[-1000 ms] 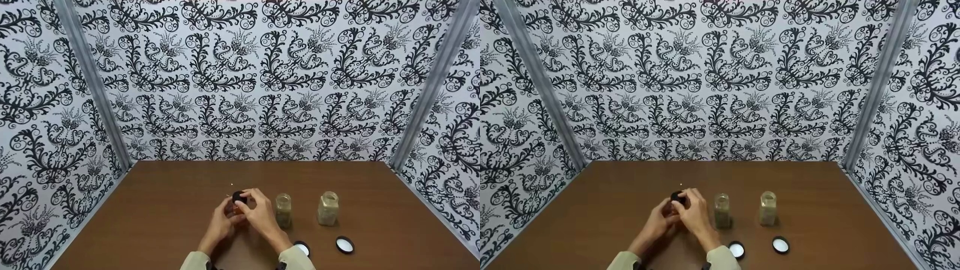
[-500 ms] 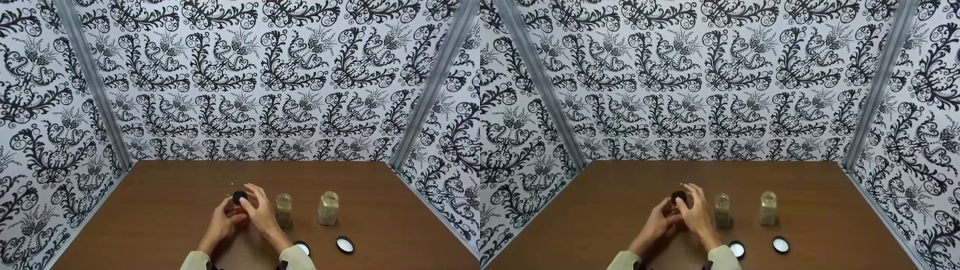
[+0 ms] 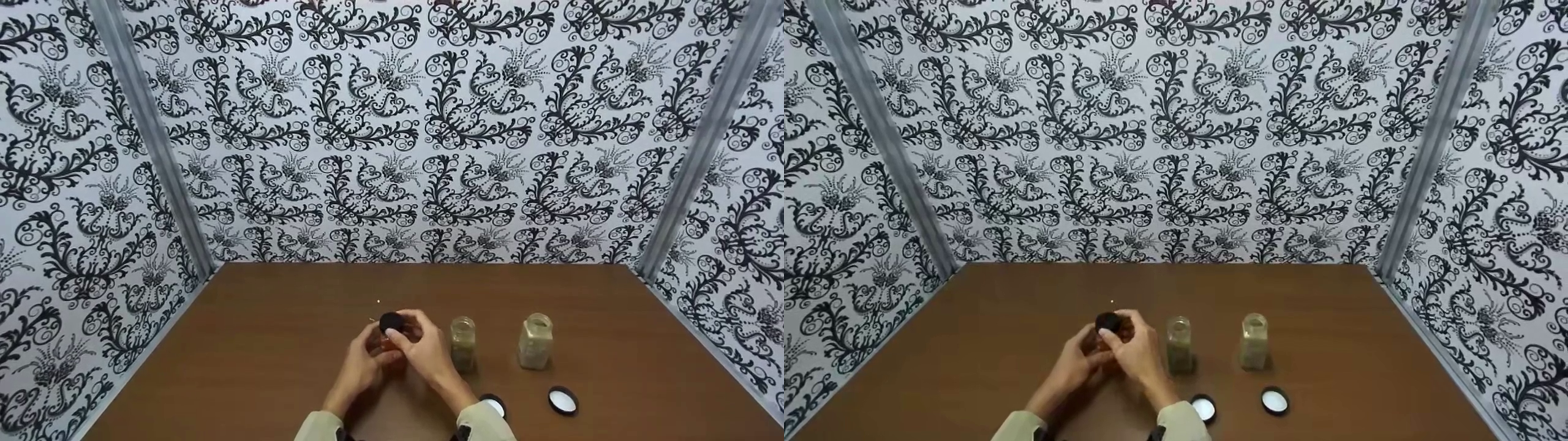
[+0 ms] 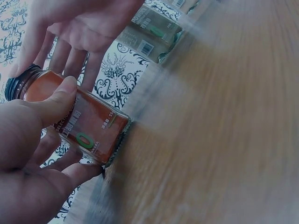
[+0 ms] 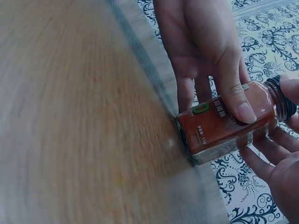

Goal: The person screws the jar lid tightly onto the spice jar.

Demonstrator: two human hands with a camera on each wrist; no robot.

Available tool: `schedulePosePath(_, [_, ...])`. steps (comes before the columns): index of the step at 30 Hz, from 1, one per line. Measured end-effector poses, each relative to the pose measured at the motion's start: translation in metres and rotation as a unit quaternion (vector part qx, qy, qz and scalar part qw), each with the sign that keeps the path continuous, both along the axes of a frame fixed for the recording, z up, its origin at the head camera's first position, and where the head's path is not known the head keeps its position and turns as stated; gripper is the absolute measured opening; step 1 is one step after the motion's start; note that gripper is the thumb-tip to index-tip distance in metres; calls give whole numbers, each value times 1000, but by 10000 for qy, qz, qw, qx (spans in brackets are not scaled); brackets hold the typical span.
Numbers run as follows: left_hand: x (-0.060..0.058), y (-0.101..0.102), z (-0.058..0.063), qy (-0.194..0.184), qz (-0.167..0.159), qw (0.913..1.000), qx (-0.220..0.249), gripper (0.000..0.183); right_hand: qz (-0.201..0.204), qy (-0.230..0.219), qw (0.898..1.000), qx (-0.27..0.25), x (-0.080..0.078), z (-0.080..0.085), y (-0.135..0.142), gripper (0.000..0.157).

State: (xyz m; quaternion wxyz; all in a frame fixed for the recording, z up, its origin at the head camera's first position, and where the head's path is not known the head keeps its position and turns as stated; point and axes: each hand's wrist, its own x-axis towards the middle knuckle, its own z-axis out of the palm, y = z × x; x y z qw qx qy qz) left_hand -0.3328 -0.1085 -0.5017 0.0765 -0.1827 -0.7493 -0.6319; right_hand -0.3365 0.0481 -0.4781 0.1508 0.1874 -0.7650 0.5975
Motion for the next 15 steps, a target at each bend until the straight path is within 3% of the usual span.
schedulePosePath(9, [1,0,-1,-34,26,10000,30,61,52,-191,9995,-253,1,0,-1,43])
schedulePosePath(15, [1,0,0,-55,2,10000,60,61,121,-55,9999,-75,3,3,2,36])
